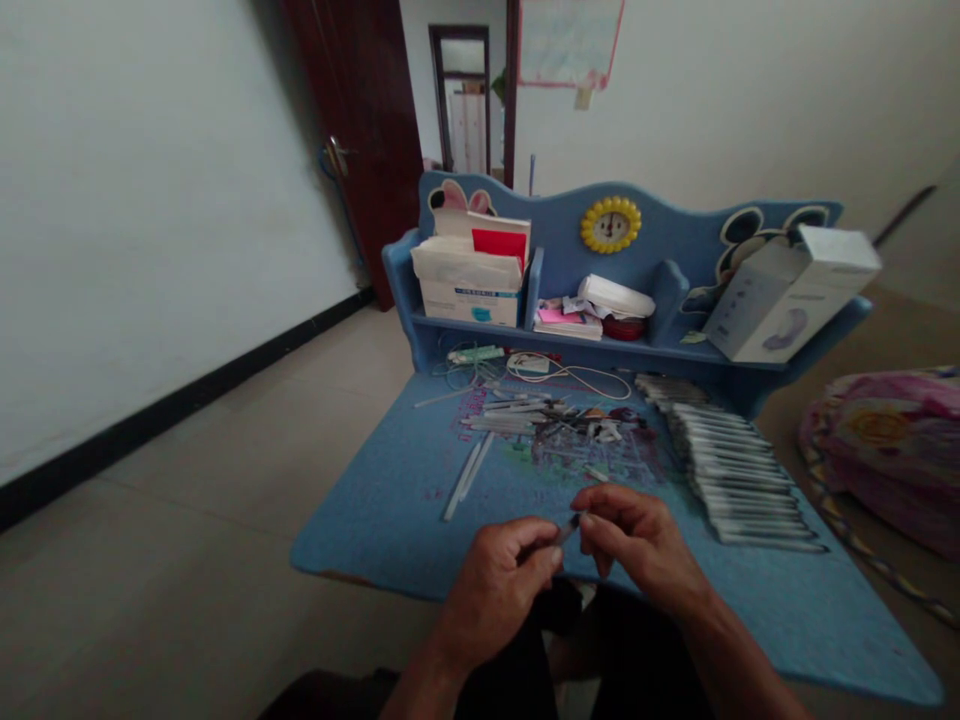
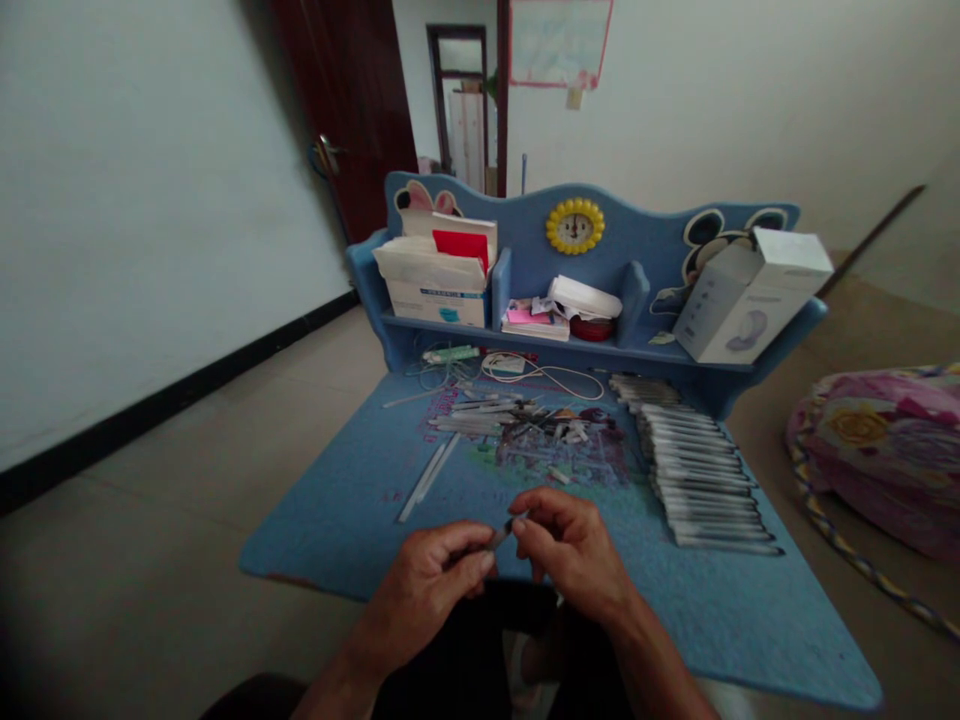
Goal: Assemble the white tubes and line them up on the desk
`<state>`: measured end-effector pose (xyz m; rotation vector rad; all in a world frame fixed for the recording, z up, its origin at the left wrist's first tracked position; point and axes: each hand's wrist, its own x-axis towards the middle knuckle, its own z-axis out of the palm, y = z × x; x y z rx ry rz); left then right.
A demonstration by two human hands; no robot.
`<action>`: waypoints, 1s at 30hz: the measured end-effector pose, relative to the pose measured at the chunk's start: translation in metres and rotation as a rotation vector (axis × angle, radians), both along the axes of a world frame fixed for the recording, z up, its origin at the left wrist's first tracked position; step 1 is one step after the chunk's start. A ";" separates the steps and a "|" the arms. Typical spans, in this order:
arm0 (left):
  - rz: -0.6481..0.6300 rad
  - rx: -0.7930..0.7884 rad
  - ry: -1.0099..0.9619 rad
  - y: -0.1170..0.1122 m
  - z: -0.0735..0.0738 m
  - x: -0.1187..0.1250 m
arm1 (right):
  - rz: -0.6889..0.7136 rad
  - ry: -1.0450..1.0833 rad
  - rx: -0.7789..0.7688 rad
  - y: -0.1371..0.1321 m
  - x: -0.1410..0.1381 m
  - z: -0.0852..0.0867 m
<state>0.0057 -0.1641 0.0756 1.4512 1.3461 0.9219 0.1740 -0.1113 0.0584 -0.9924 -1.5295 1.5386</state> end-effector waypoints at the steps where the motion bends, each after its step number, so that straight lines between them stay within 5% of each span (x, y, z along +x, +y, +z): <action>1: -0.009 -0.007 0.002 0.000 -0.001 0.000 | 0.025 -0.032 0.010 0.002 0.003 0.002; 14: -0.094 0.021 0.188 0.001 -0.002 -0.001 | 0.282 -0.278 0.132 0.012 0.015 0.016; 23: -0.174 0.119 0.351 0.006 0.000 0.001 | 0.308 -0.394 0.088 0.013 0.015 -0.001; 30: -0.146 0.104 0.326 0.006 -0.003 0.000 | 0.260 -0.264 0.099 0.015 0.022 0.004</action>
